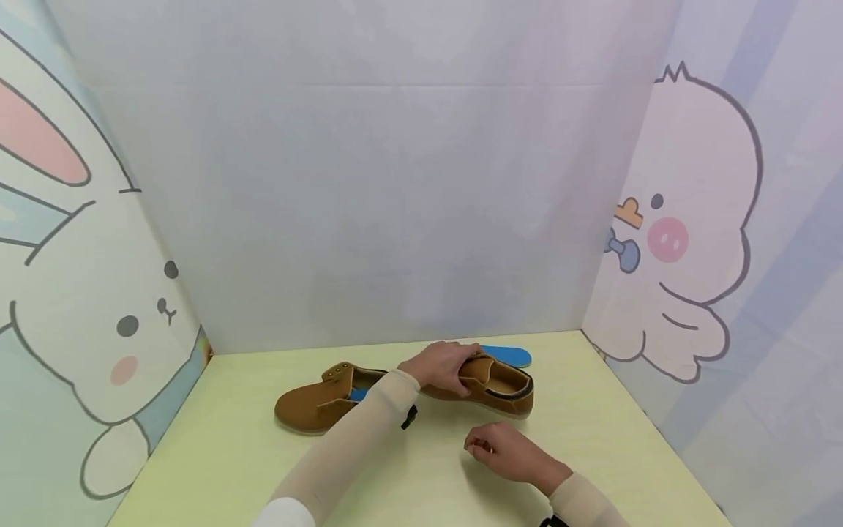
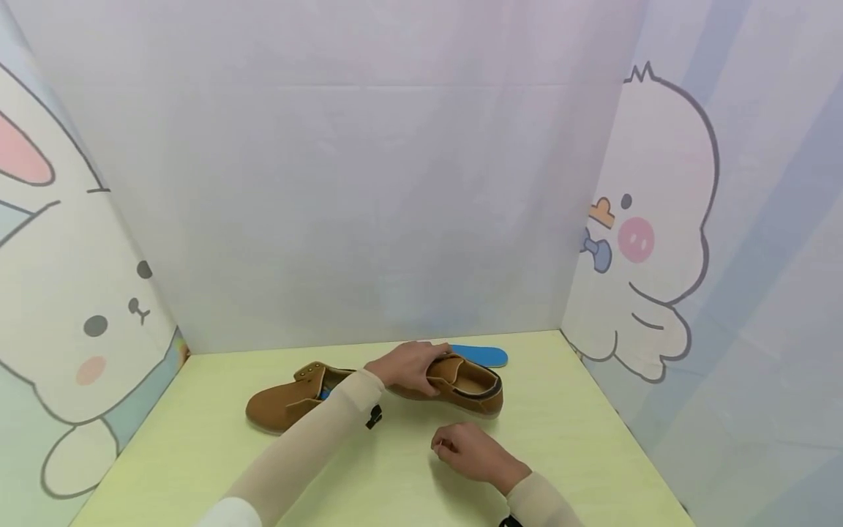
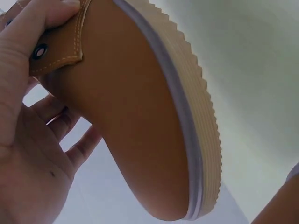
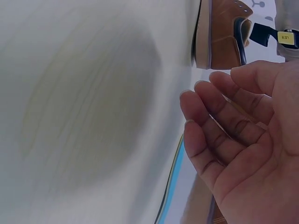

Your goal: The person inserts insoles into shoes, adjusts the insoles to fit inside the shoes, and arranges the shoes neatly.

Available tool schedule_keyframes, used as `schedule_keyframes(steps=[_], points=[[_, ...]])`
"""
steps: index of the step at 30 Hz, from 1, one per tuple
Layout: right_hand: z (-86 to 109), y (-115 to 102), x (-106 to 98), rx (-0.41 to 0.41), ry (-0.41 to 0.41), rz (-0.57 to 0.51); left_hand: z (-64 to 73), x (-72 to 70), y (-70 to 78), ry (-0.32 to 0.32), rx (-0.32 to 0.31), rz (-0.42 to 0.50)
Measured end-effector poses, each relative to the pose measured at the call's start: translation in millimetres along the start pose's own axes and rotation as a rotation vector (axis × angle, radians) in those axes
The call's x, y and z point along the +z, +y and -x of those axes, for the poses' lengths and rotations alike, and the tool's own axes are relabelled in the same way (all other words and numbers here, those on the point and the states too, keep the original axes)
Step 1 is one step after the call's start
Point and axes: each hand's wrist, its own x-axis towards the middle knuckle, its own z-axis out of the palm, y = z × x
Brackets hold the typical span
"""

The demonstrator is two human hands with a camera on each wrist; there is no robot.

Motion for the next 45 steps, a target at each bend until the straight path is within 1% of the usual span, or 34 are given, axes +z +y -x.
schedule_keyframes(steps=[4, 8, 11, 17, 20, 24, 29, 34, 37, 40, 42, 45], points=[[-0.7, 1.1, 1.2, 0.005, -0.002, -0.008, 2.1, 9.0, 0.1, -0.003, 0.009, 0.025], [-1.6, 1.6, 2.2, 0.009, -0.011, -0.018, 4.1, 21.2, -0.7, 0.0, 0.005, 0.043], [-2.1, 1.4, 3.0, 0.013, -0.021, -0.021, 5.8, 29.5, -0.2, -0.01, -0.012, 0.056], [-1.3, 0.8, 4.0, 0.024, -0.036, -0.035, 9.9, 39.3, 3.3, -0.038, -0.056, 0.069], [-0.8, 0.3, 4.1, 0.026, -0.043, -0.051, 11.0, 44.7, 4.4, -0.047, -0.063, 0.076], [-0.6, 0.4, 4.3, 0.018, -0.044, -0.059, 13.3, 49.2, 6.4, -0.046, -0.067, 0.078], [-1.2, 2.5, 3.9, 0.028, -0.046, -0.049, 15.7, 49.8, 10.1, -0.052, -0.086, 0.078], [-0.3, 3.8, 2.0, 0.037, -0.037, -0.025, 18.2, 51.6, 14.3, -0.07, -0.107, 0.115], [2.0, 2.6, -1.4, 0.032, -0.01, -0.017, 22.1, 52.7, 16.5, -0.077, -0.125, 0.14], [4.2, -0.5, -6.0, 0.022, 0.047, -0.024, 26.5, 53.1, 18.0, -0.071, -0.131, 0.141], [4.9, -3.1, -9.3, 0.002, 0.109, -0.021, 28.9, 53.4, 18.7, -0.064, -0.128, 0.134], [4.3, -5.5, -14.0, -0.019, 0.237, 0.008, 32.4, 54.5, 20.6, -0.049, -0.129, 0.121]])
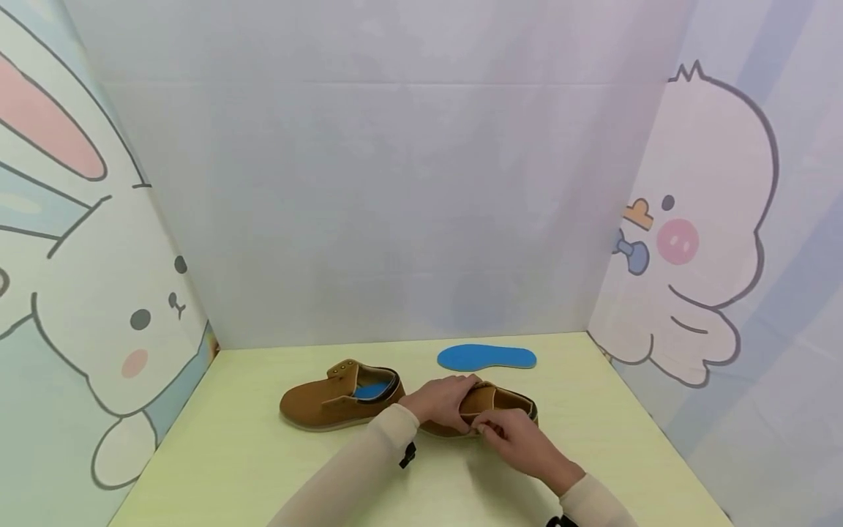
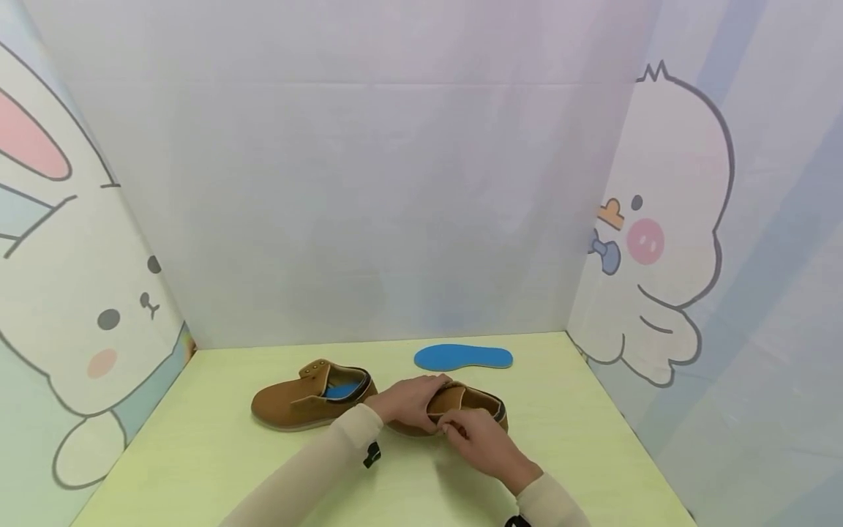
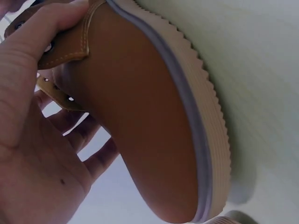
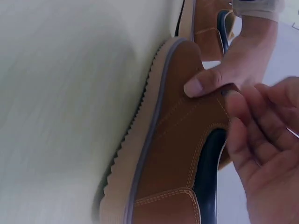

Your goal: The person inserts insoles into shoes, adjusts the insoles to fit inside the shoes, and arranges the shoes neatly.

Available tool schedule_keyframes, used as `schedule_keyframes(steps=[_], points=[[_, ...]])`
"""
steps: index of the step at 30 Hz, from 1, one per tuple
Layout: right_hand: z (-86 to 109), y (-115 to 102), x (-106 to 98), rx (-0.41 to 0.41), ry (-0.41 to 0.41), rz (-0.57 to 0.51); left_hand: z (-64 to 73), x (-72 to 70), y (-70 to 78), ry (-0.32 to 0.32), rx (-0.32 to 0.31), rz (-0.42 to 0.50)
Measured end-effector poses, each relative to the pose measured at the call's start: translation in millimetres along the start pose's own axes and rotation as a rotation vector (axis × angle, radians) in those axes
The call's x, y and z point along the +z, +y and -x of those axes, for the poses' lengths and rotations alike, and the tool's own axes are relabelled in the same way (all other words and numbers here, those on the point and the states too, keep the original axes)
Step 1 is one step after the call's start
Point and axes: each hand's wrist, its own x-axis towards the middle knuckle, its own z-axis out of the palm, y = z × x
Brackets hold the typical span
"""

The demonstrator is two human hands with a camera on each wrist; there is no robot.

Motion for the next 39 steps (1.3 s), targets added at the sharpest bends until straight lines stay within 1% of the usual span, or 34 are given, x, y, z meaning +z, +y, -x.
schedule_keyframes(steps=[3, 5, 7, 9, 12, 14, 19, 22, 24, 26, 28, 30, 32, 34, 36, 39], points=[[-2.5, 1.0, -4.4, -0.012, 0.146, 0.055, 4.4, 1.3, 2.5, 0.004, -0.017, -0.029], [-4.6, 4.0, -7.7, -0.008, 0.225, 0.096, 7.2, 1.6, 4.2, 0.004, -0.033, -0.048], [-6.3, 8.5, -10.8, 0.015, 0.281, 0.128, 10.2, 1.6, 6.0, 0.007, -0.052, -0.061], [-7.5, 14.3, -12.9, 0.053, 0.306, 0.15, 14.2, 1.6, 7.5, 0.008, -0.071, -0.066], [-7.8, 21.6, -14.3, 0.116, 0.296, 0.156, 20.6, 3.4, 8.0, 0.012, -0.093, -0.072], [-8.0, 24.1, -13.6, 0.134, 0.28, 0.149, 25.2, 4.3, 7.9, 0.013, -0.101, -0.074], [-11.3, 23.9, -7.6, 0.126, 0.253, 0.129, 35.2, 4.4, 6.0, 0.024, -0.114, -0.074], [-13.0, 23.6, -4.8, 0.124, 0.236, 0.136, 40.5, 2.7, 5.1, 0.017, -0.121, -0.056], [-13.8, 23.7, -4.2, 0.123, 0.229, 0.145, 42.7, 1.2, 4.8, 0.009, -0.125, -0.029], [-14.6, 24.6, -4.2, 0.12, 0.231, 0.152, 44.3, -1.9, 6.5, 0.014, -0.134, 0.009], [-15.1, 25.4, -4.8, 0.12, 0.239, 0.153, 44.8, -5.8, 10.2, 0.052, -0.141, 0.035], [-16.2, 26.0, -5.9, 0.125, 0.261, 0.172, 43.7, -11.0, 16.4, 0.115, -0.154, 0.051], [-17.0, 27.1, -6.6, 0.149, 0.285, 0.207, 40.9, -15.0, 24.1, 0.173, -0.183, 0.059], [-17.8, 28.3, -6.6, 0.191, 0.29, 0.235, 37.0, -16.8, 31.9, 0.212, -0.234, 0.048], [-18.6, 29.9, -6.1, 0.236, 0.27, 0.247, 32.7, -17.2, 39.3, 0.218, -0.299, 0.004], [-20.0, 31.1, -5.5, 0.282, 0.221, 0.223, 27.4, -16.8, 48.8, 0.2, -0.391, -0.057]])
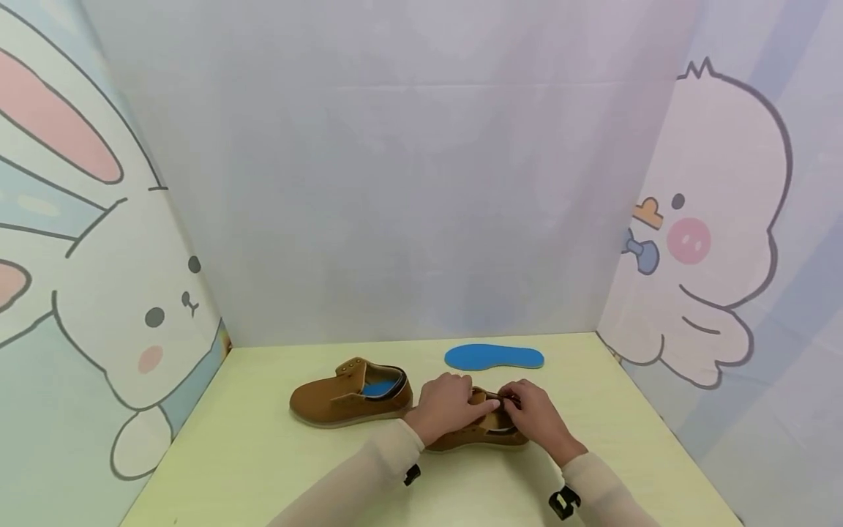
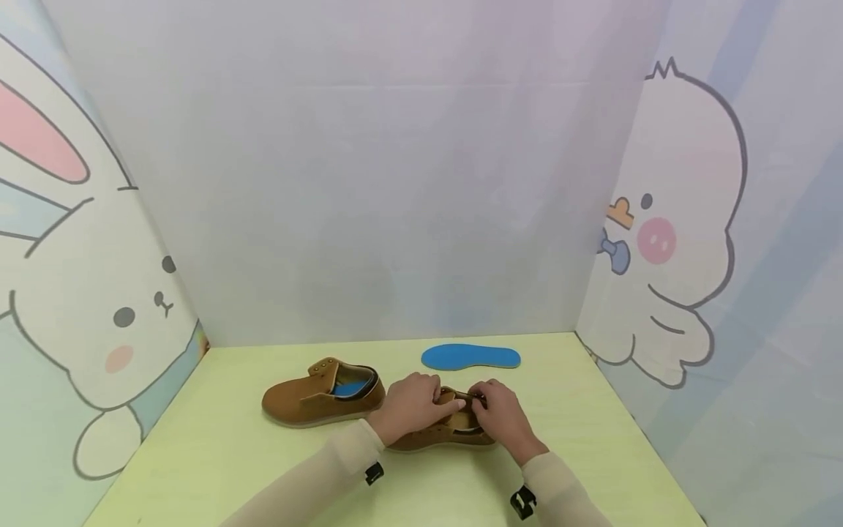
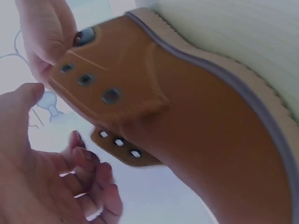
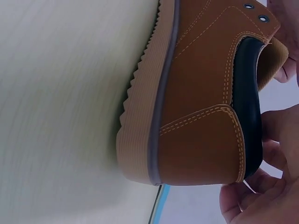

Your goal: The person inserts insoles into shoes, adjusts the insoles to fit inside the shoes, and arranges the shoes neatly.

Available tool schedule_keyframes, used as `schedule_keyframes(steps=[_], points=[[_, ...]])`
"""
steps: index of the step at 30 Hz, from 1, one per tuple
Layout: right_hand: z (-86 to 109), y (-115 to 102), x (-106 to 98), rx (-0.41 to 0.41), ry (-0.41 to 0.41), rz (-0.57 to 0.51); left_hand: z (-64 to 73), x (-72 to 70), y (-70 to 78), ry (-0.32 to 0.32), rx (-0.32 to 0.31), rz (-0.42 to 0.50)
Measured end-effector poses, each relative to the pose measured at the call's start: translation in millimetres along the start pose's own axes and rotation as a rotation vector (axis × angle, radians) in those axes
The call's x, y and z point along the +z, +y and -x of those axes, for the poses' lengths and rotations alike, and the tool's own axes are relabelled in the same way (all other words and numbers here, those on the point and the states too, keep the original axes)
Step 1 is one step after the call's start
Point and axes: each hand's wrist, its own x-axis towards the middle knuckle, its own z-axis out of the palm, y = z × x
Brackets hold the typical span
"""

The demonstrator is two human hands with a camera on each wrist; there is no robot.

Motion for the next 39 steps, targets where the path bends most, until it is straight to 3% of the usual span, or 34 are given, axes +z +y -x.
schedule_keyframes(steps=[3, 6, 12, 24, 35, 39], points=[[-0.3, 1.3, 0.2, -0.004, -0.015, -0.013, -0.4, 1.2, 7.6, -0.032, -0.052, -0.019], [-0.1, 1.3, -0.8, -0.038, -0.01, -0.012, 0.0, 0.0, 10.1, -0.043, -0.079, 0.047], [-1.5, 1.0, -4.2, -0.12, 0.021, 0.008, 0.2, -9.7, 5.1, -0.012, -0.053, 0.166], [-1.5, 2.6, -6.9, -0.09, -0.017, 0.012, 13.3, -24.3, -29.5, 0.049, 0.023, 0.171], [1.8, 4.6, -4.1, -0.096, -0.018, 0.018, 26.0, -14.3, -55.2, 0.005, -0.029, 0.16], [2.3, 4.2, -2.5, -0.086, -0.021, 0.009, 31.3, -6.6, -62.7, -0.028, -0.009, 0.157]])
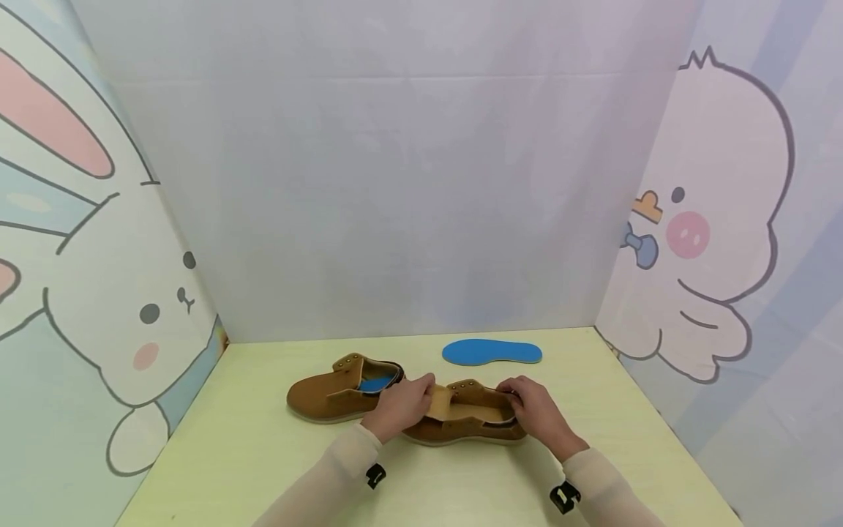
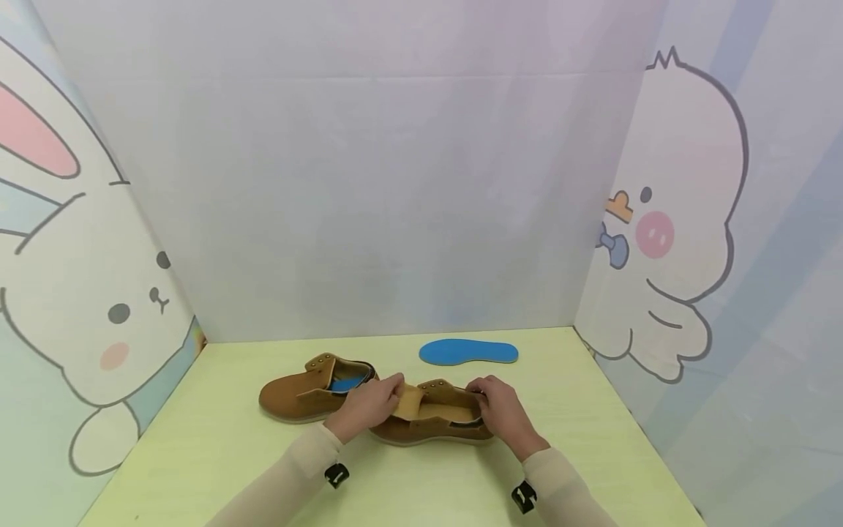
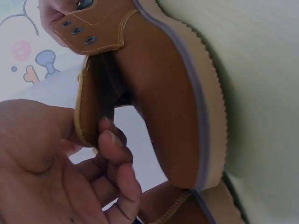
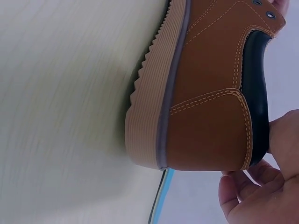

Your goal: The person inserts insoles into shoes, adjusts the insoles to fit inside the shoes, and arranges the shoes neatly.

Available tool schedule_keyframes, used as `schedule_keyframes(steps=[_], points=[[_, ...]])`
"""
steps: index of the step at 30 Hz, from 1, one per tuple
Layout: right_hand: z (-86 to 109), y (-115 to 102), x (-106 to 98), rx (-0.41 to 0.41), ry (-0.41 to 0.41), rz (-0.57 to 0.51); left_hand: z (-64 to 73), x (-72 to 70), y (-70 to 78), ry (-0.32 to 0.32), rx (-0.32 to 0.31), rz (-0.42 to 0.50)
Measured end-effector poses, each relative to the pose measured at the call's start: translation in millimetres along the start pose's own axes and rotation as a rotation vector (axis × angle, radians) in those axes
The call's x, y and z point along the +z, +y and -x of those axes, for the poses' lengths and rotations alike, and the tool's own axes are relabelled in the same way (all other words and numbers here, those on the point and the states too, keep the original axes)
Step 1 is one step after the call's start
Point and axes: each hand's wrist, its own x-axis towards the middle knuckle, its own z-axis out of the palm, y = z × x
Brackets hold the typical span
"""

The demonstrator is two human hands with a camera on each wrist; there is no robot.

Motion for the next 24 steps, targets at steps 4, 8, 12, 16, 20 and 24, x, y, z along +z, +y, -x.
schedule_keyframes(steps=[4, 8, 12, 16, 20, 24], points=[[0.4, 0.5, 0.7, 0.01, -0.006, -0.007, 2.8, 8.7, -5.5, -0.008, 0.01, -0.02], [0.3, -2.2, -0.2, 0.016, 0.003, -0.02, 3.8, 15.7, -3.6, -0.016, -0.038, -0.088], [0.6, -2.7, -0.3, 0.012, 0.008, -0.032, 4.5, 21.1, 1.8, 0.002, -0.057, -0.216], [0.8, -1.8, -0.6, 0.015, 0.013, -0.038, 5.4, 23.8, 7.6, 0.051, -0.06, -0.348], [0.8, -1.1, -0.8, 0.002, 0.028, -0.037, 6.3, 25.8, 12.5, 0.059, -0.078, -0.458], [1.8, 0.2, 1.6, -0.002, 0.039, -0.04, 8.6, 28.9, 14.6, 0.099, -0.078, -0.515]])
